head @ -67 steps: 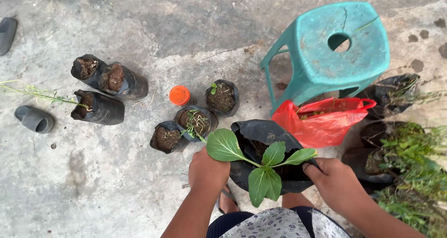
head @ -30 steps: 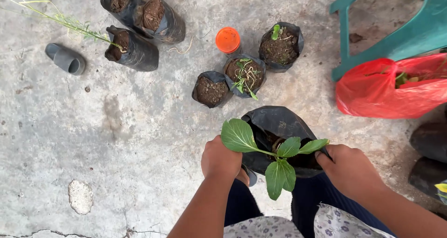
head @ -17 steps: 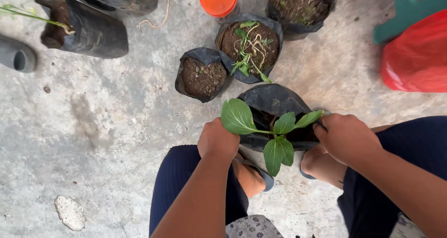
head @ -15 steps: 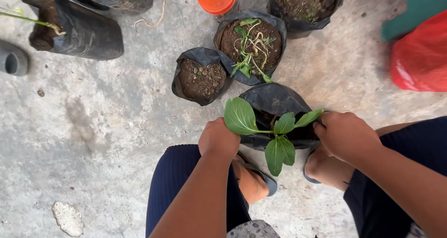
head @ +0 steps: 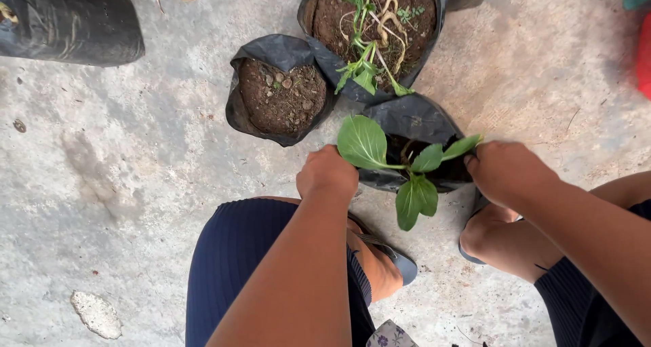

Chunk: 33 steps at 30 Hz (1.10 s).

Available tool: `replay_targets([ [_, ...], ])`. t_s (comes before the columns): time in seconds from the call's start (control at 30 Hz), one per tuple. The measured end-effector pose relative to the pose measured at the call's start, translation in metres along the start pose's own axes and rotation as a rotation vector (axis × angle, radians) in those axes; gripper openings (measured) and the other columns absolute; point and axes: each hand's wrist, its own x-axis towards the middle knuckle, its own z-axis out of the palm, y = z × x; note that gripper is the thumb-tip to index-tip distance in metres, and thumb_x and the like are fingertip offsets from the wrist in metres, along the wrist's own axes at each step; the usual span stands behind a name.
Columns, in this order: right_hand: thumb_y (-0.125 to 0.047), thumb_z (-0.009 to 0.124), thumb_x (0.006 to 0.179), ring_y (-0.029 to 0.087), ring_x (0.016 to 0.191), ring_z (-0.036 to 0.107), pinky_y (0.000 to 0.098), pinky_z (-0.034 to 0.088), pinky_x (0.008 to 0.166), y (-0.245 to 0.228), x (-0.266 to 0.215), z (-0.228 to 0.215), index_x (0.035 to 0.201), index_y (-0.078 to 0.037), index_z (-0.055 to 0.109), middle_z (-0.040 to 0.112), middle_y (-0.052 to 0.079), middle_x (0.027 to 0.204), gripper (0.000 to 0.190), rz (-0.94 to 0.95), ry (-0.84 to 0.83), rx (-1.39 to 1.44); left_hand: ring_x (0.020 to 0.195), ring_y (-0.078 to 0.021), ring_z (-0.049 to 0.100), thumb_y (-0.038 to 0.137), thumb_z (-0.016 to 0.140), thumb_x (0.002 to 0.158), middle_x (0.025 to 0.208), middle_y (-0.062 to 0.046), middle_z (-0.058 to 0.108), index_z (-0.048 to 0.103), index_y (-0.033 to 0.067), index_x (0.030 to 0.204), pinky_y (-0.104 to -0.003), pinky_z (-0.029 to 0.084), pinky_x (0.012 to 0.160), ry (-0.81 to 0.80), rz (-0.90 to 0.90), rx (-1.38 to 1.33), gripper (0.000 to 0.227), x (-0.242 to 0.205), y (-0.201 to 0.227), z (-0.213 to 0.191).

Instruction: Manually removing weeds from plants growing in polybags and placing the weeds into a red plastic bag.

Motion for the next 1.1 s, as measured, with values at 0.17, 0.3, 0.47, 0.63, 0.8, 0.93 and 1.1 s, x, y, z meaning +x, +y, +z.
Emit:
replay_targets([
  [0.17, -0.050, 0.055, 0.102, 0.039, 0.108, 0.070, 0.0492, 0.054, 0.094, -0.016, -0.042, -0.037, 0.126, -0.004, 0.063, 0.074, 0.024, 0.111, 0.053, 0.039, -0.103, 0.053, 0.131, -0.0305, 0.058, 0.023, 0.062, 0.093, 0.139, -0.010, 0.062, 0.052, 0.0231, 0.139, -0.051, 0.041, 0.109, -0.104, 0.020, 0.066, 0.047, -0.033, 0.001, -0.032],
  [0.3, -0.047, 0.062, 0.096, 0.036, 0.109, 0.070, 0.0491, 0.055, 0.092, -0.014, -0.090, -0.067, 0.135, -0.013, 0.056, 0.073, 0.018, 0.114, 0.052, 0.147, -0.025, 0.166, 0.133, -0.0300, 0.056, 0.026, 0.071, 0.087, 0.140, -0.008, 0.060, 0.038, 0.0248, 0.142, -0.052, 0.041, 0.107, -0.068, 0.064, -0.020, 0.064, -0.069, -0.009, -0.070],
  [0.47, -0.024, 0.059, 0.096, 0.023, 0.079, 0.080, 0.0384, 0.061, 0.078, 0.015, -0.161, -0.071, 0.107, -0.010, 0.074, 0.082, 0.009, 0.083, 0.024, -0.132, 0.066, 0.496, 0.130, -0.0310, 0.058, 0.028, 0.069, 0.089, 0.137, -0.009, 0.062, 0.039, 0.0262, 0.139, -0.053, 0.043, 0.107, 0.011, 0.042, -0.121, 0.059, -0.133, -0.023, -0.107],
  [0.63, -0.029, 0.067, 0.099, 0.020, 0.052, 0.059, 0.0391, 0.050, 0.061, 0.018, -0.274, -0.127, 0.106, -0.015, 0.081, 0.070, 0.015, 0.064, 0.021, 0.060, -0.041, 0.883, 0.124, -0.0346, 0.060, 0.022, 0.066, 0.086, 0.128, -0.012, 0.067, 0.050, 0.0193, 0.126, -0.050, 0.047, 0.101, 0.064, 0.148, -0.139, 0.043, -0.213, -0.029, -0.141],
  [0.8, -0.032, 0.056, 0.103, 0.017, 0.058, 0.063, 0.0326, 0.051, 0.068, 0.073, -0.335, -0.122, 0.105, -0.010, 0.085, 0.070, 0.016, 0.063, 0.037, 0.095, 0.011, 0.923, 0.116, -0.0358, 0.065, 0.020, 0.064, 0.084, 0.118, -0.014, 0.070, 0.052, 0.0170, 0.123, -0.047, 0.050, 0.095, 0.078, 0.217, -0.175, 0.041, -0.287, -0.012, -0.174],
  [0.93, -0.033, 0.069, 0.087, 0.008, 0.073, 0.073, 0.0261, 0.056, 0.070, 0.128, -0.357, -0.103, 0.107, -0.014, 0.085, 0.080, -0.001, 0.078, 0.032, -0.274, 0.253, 0.973, 0.106, -0.0344, 0.069, 0.021, 0.066, 0.084, 0.108, -0.012, 0.072, 0.054, 0.0169, 0.121, -0.045, 0.053, 0.091, 0.098, 0.311, -0.216, 0.039, -0.336, 0.011, -0.197],
  [1.1, -0.041, 0.062, 0.106, 0.024, 0.069, 0.062, 0.0380, 0.052, 0.070, 0.145, -0.419, -0.136, 0.103, -0.008, 0.085, 0.073, 0.018, 0.074, 0.041, 0.309, 0.174, 0.975, 0.103, -0.0332, 0.070, 0.021, 0.066, 0.083, 0.104, -0.011, 0.074, 0.055, 0.0166, 0.119, -0.045, 0.054, 0.090, 0.127, 0.421, -0.183, 0.038, -0.370, 0.036, -0.215],
])
